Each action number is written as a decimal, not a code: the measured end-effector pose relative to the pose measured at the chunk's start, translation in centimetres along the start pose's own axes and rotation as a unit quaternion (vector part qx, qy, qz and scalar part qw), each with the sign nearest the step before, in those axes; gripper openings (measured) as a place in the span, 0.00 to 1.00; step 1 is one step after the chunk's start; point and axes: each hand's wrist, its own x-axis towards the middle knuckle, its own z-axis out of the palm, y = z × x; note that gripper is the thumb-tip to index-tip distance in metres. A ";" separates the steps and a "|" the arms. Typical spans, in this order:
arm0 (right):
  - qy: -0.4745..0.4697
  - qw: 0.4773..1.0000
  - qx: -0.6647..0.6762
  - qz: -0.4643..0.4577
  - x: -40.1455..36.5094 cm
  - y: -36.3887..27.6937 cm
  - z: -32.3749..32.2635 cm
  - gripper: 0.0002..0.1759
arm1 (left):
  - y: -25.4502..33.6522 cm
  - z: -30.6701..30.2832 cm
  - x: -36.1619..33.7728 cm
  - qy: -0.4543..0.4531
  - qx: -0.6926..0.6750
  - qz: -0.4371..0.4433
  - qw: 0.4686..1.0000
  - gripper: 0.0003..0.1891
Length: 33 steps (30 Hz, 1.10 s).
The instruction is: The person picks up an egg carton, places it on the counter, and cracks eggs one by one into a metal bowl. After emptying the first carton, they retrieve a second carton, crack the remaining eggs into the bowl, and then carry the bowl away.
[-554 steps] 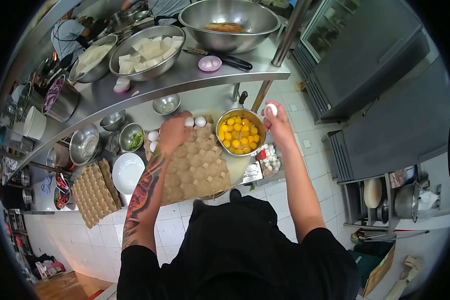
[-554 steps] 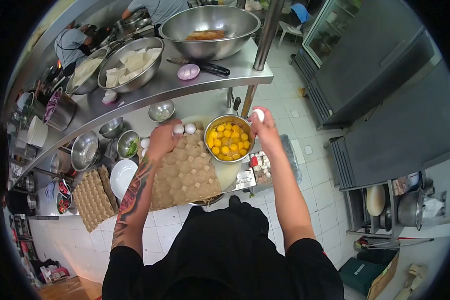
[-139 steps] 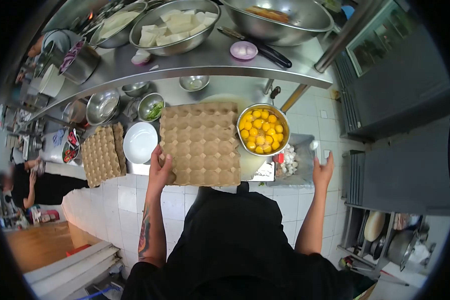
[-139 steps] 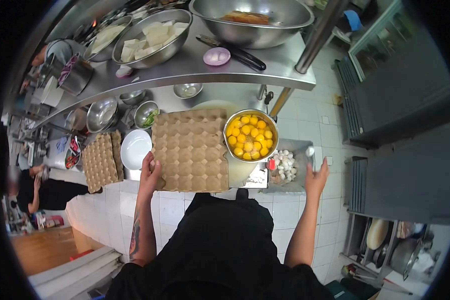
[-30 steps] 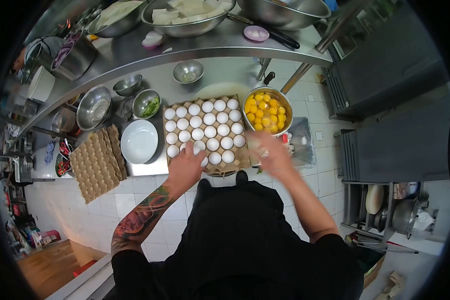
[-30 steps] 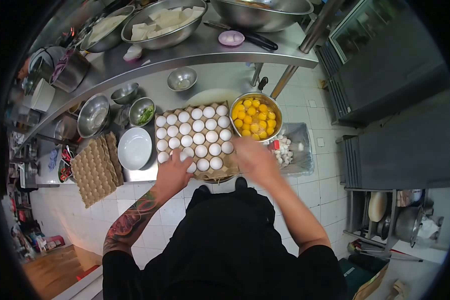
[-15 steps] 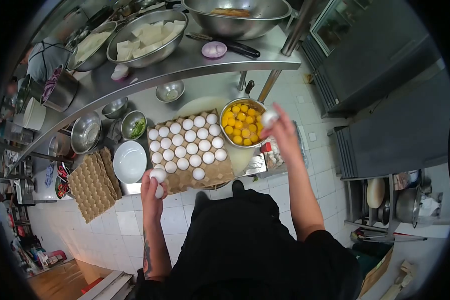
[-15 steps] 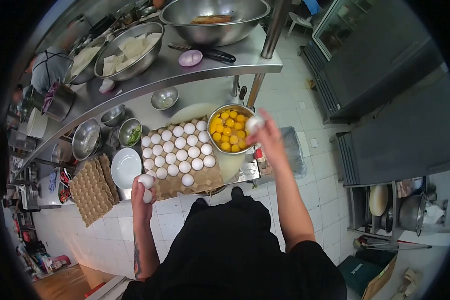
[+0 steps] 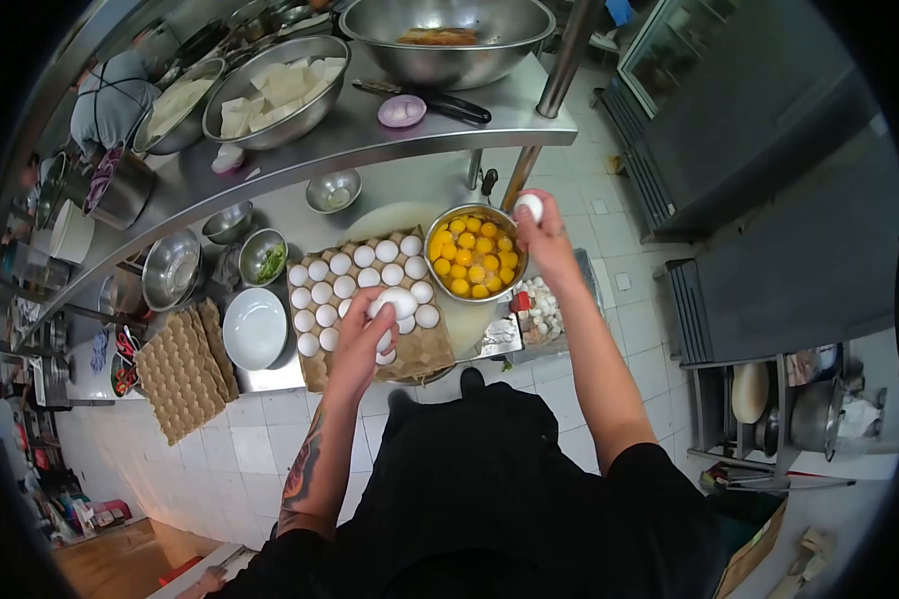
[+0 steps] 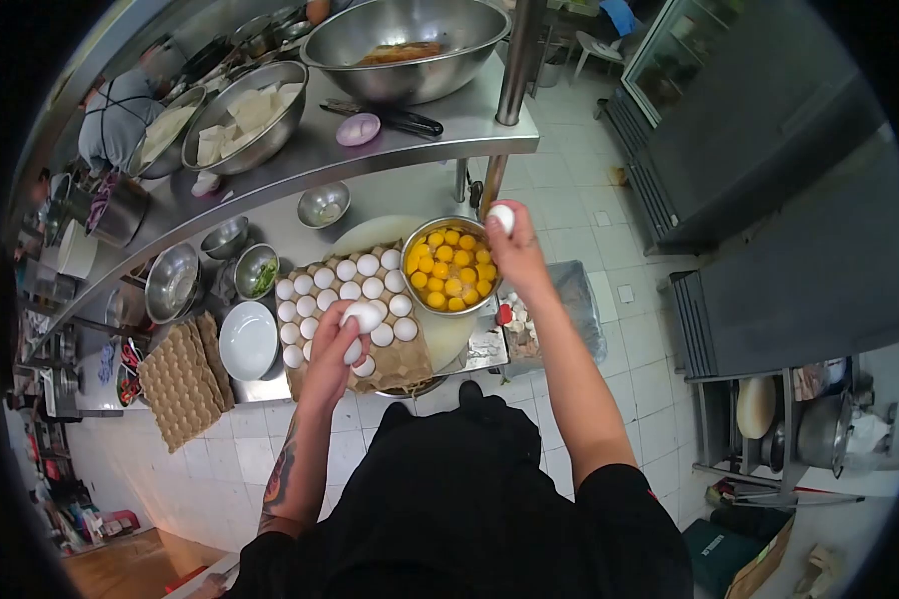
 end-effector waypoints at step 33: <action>0.145 0.976 0.165 0.008 4.2 0.6 -2.0 0.18 | 0.9 6.4 7.4 -0.083 0.147 -0.043 0.985 0.17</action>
